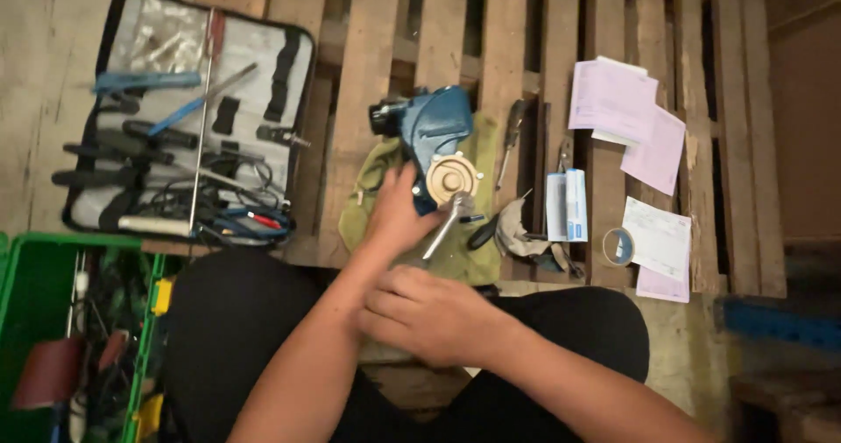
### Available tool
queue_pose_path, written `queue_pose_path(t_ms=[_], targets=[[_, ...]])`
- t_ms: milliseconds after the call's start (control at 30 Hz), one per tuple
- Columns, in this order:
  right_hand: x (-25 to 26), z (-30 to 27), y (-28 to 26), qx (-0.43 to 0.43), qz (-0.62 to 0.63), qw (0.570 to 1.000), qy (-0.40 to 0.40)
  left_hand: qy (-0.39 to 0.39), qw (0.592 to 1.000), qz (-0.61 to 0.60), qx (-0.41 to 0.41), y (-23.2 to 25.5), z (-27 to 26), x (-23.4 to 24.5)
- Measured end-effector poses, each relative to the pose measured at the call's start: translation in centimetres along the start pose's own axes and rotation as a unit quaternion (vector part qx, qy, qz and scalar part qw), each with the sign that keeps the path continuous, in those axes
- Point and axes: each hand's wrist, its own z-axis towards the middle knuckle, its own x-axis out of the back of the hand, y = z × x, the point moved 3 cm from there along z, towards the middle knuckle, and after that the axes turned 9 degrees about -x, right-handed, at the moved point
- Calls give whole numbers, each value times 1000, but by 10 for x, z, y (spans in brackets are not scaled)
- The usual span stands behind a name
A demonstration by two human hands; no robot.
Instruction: Disassembling a water pump using a wrench and other hand tools on a wooden pallet workbench.
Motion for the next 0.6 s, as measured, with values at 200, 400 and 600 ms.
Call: queue_pose_path(t_ms=[200,400,600], targets=[[-21,22,5,7,-63,976,209,8,1000,20,-20,-14,3,-6],[9,1,12,16,-63,981,182,-5,1000,11,-11,0,-4,6],[47,-63,68,-300,115,931,171,-26,999,25,30,10,-5,11]])
